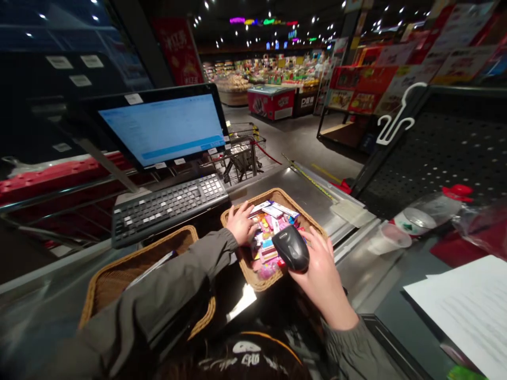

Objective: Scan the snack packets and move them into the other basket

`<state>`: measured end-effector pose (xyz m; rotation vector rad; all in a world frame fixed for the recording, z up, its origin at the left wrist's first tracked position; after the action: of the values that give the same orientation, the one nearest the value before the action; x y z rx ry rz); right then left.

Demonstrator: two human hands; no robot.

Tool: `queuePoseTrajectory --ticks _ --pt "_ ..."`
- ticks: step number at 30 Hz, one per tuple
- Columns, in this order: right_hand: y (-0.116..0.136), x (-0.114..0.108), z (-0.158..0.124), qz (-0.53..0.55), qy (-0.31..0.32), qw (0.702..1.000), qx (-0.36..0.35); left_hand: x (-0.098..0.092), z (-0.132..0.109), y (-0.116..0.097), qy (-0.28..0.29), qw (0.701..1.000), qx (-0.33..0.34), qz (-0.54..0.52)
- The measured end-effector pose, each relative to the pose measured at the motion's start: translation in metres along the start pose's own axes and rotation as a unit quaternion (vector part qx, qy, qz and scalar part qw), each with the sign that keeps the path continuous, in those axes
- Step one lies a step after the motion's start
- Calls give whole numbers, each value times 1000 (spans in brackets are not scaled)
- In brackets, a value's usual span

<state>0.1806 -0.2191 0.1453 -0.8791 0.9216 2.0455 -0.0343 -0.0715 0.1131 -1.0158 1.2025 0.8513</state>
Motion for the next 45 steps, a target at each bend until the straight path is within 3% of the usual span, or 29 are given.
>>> queuePoseTrajectory --ticks 5,8,11,15,19,23,27,31,38,45 --pt "-18 -7 -6 -6 1 1000 23 55 26 -58 61 997 -40 21" --pt "-26 -8 -6 -3 -3 1000 28 76 29 -78 100 992 -65 44" --pt "-31 -8 -4 10 -5 999 35 84 29 -84 104 991 -77 42" --pt "-33 -7 0 26 -5 999 38 77 33 -74 80 993 -86 21" --pt "-35 -8 4 30 -8 999 27 49 35 -51 75 993 -87 8" --pt "-33 -7 7 31 -10 999 17 -6 24 -21 49 993 -103 -19" --pt "-21 -4 13 34 -6 999 -14 -69 -4 8 -12 992 -115 -48" --pt "2 -8 24 36 -23 997 -71 -113 -38 36 -50 988 -124 -82" --pt "71 -26 55 39 -50 978 -197 -150 -97 79 -65 980 -140 -126" --pt "125 -15 72 52 -47 961 -269 -173 -153 117 -109 970 -185 -117"
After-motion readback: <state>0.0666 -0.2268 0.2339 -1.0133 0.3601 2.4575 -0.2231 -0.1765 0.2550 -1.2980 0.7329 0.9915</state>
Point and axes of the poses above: each hand's wrist, its own z-axis towards the middle knuckle, its own x-axis out of the palm, y = z × x, the point moved 2 cm from there along z, towards the middle knuckle, and after that the axes turned 14 degrees about -x, right-handed, at the moved point
